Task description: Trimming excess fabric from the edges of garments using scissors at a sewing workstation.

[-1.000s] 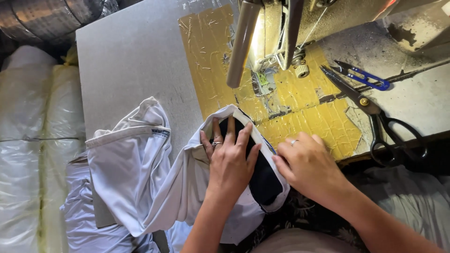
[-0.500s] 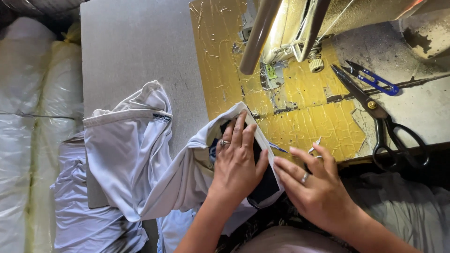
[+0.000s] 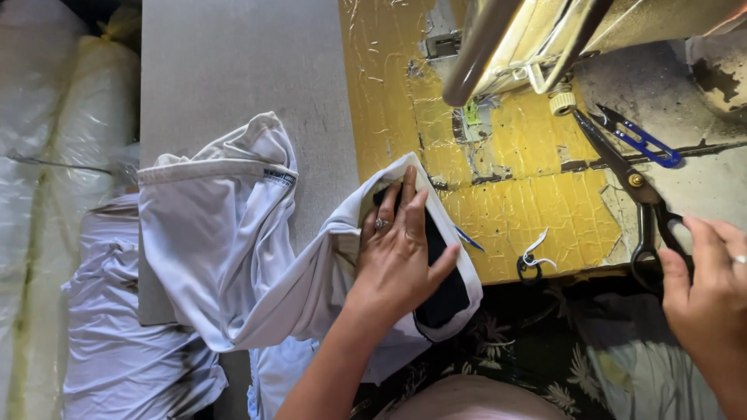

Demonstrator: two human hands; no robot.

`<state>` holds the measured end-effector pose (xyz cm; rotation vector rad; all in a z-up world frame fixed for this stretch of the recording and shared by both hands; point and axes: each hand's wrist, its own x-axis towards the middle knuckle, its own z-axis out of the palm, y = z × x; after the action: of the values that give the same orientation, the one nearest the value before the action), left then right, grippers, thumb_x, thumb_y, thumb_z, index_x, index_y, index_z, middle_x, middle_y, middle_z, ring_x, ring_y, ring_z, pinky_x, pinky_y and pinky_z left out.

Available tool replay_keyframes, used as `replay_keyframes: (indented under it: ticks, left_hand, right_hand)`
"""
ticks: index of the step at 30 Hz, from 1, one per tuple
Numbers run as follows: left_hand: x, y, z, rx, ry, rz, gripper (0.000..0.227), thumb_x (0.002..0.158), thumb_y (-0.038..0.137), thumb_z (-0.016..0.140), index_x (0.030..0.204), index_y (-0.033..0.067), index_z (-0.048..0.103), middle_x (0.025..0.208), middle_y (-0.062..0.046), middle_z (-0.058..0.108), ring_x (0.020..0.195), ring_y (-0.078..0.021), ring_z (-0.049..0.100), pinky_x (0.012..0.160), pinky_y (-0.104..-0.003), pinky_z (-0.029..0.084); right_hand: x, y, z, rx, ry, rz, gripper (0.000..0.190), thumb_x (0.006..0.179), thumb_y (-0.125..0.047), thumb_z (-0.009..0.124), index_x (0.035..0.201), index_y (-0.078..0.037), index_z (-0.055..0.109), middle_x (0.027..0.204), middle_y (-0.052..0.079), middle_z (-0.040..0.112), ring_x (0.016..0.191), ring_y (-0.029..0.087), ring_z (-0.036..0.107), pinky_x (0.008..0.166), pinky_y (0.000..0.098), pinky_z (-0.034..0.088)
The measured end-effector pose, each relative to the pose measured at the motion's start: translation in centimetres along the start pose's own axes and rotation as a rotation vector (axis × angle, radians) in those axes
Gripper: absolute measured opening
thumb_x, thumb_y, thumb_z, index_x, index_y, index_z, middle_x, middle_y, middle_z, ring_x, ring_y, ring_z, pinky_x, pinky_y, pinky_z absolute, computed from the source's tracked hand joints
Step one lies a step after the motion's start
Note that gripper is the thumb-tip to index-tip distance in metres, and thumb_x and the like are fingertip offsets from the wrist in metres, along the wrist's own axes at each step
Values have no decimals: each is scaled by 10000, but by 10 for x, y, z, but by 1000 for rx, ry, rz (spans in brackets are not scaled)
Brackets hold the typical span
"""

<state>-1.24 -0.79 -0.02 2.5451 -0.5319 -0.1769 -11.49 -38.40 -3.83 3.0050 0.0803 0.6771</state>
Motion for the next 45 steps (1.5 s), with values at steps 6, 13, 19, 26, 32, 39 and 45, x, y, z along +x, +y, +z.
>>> replay_keyframes:
  ticks: [6, 13, 19, 26, 32, 39, 45]
  left_hand:
    - [4, -7, 10, 37, 62, -3, 663, 1016, 382, 478, 1572, 74, 290, 1735, -93, 69, 1589, -305, 133, 1174, -512, 199]
    - [5, -8, 13, 51, 65, -3, 675, 1026, 368, 456, 1583, 55, 240, 1735, -101, 39, 1593, -301, 106, 1203, -506, 175]
    - [4, -7, 12, 38, 66, -9, 670, 1016, 309, 461, 1592, 65, 221, 1738, -90, 27, 1599, -292, 96, 1209, -504, 172]
    - [4, -5, 8, 39, 67, -16, 668, 1015, 320, 463, 1592, 67, 243, 1737, -82, 48, 1594, -290, 122, 1209, -500, 176]
    - [2, -5, 10, 47, 39, -17, 705, 1011, 321, 458, 1605, 54, 190, 1738, -95, 4, 1597, -300, 100, 1206, -493, 168]
    - [-1, -3, 17, 110, 85, -22, 729, 991, 335, 475, 1607, 53, 205, 1738, -110, 25, 1601, -272, 84, 1224, -466, 154]
    - [-11, 2, 20, 169, 109, -10, 754, 998, 361, 467, 1612, 27, 184, 1733, -147, 24, 1601, -289, 108, 1228, -450, 165]
  right_hand:
    - [-42, 38, 29, 123, -138, 100, 489, 1005, -140, 751, 1437, 78, 679, 1160, 238, 613, 999, 336, 612, 944, 408, 493]
    - [-57, 17, -18, 2006, -436, 617, 450, 930, -288, 823, 1105, 29, 556, 774, 244, 617, 329, 141, 562, 242, 246, 377]
    - [-182, -1, 18, 2013, -844, 962, 407, 891, -238, 693, 1200, -63, 494, 800, 411, 670, 537, 359, 591, 505, 393, 478]
    - [-144, -43, -12, 2230, -890, 1006, 851, 804, -501, 950, 1252, -5, 424, 834, 285, 650, 623, 299, 548, 548, 399, 452]
    - [-167, 3, 20, 1867, -1206, 1247, 466, 815, 67, 777, 1205, 47, 522, 757, 263, 576, 531, 327, 505, 510, 394, 346]
    - [-82, -41, -15, 1205, -1480, 875, 315, 791, -129, 932, 1056, -3, 818, 861, 145, 771, 779, 271, 726, 769, 357, 487]
    - [-34, -92, -35, 1312, -1263, 424, 754, 694, -767, 599, 831, -43, 760, 721, 53, 661, 604, 178, 568, 591, 319, 426]
